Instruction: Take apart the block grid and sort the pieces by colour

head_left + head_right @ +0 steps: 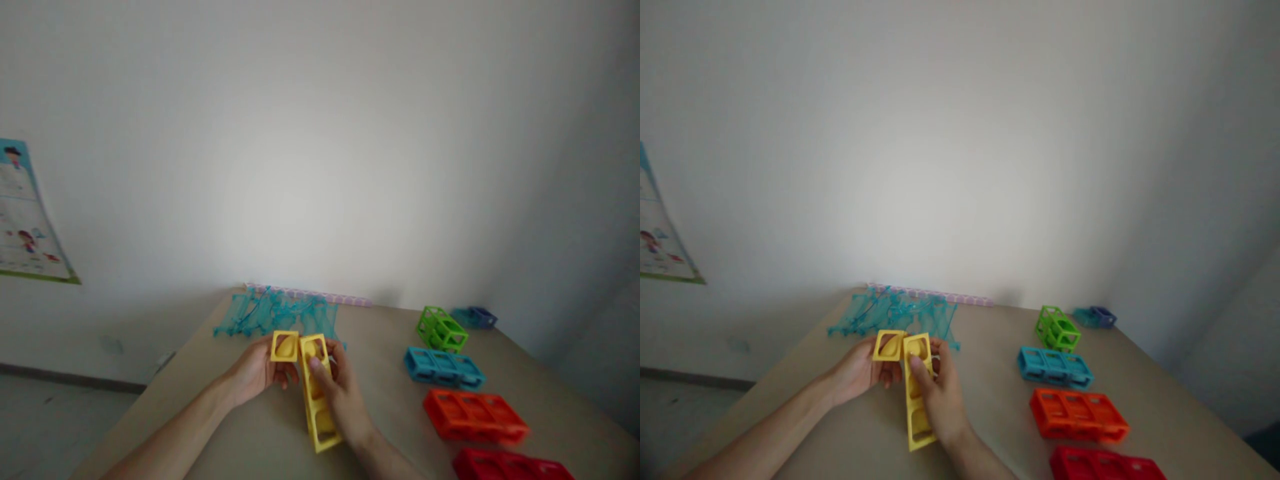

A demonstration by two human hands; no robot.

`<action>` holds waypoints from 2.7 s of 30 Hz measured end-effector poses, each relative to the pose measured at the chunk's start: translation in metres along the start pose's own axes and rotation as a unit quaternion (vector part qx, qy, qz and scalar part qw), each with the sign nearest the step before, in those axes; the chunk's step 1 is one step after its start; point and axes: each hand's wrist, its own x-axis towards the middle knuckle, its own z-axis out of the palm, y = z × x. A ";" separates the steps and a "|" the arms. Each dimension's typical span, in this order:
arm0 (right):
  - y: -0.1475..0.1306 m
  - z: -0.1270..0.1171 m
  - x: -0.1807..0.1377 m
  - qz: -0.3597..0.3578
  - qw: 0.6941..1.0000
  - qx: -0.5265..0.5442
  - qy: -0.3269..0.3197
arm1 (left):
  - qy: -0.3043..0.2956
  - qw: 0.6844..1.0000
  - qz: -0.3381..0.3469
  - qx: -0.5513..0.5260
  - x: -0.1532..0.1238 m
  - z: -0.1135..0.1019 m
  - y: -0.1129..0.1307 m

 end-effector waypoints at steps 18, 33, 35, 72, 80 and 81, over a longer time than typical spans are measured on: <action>0.002 -0.008 0.004 0.064 0.998 0.020 -0.015 | 0.092 0.955 0.191 0.210 -0.002 -0.003 0.009; -0.007 -0.008 0.003 0.070 0.997 0.029 -0.030 | 0.067 0.959 0.160 0.223 -0.007 -0.003 0.010; -0.007 -0.007 0.002 0.069 0.996 0.040 -0.037 | 0.069 0.960 0.161 0.218 -0.006 -0.004 0.009; -0.005 -0.007 0.005 0.181 0.983 0.033 0.008 | 0.034 0.808 0.331 0.486 -0.015 -0.001 0.015; -0.012 -0.004 0.005 0.212 0.966 0.146 -0.001 | 0.140 0.865 0.320 0.359 -0.013 0.000 0.015; -0.013 -0.003 0.005 0.217 0.963 0.158 0.003 | 0.156 0.876 0.311 0.334 -0.012 -0.001 0.014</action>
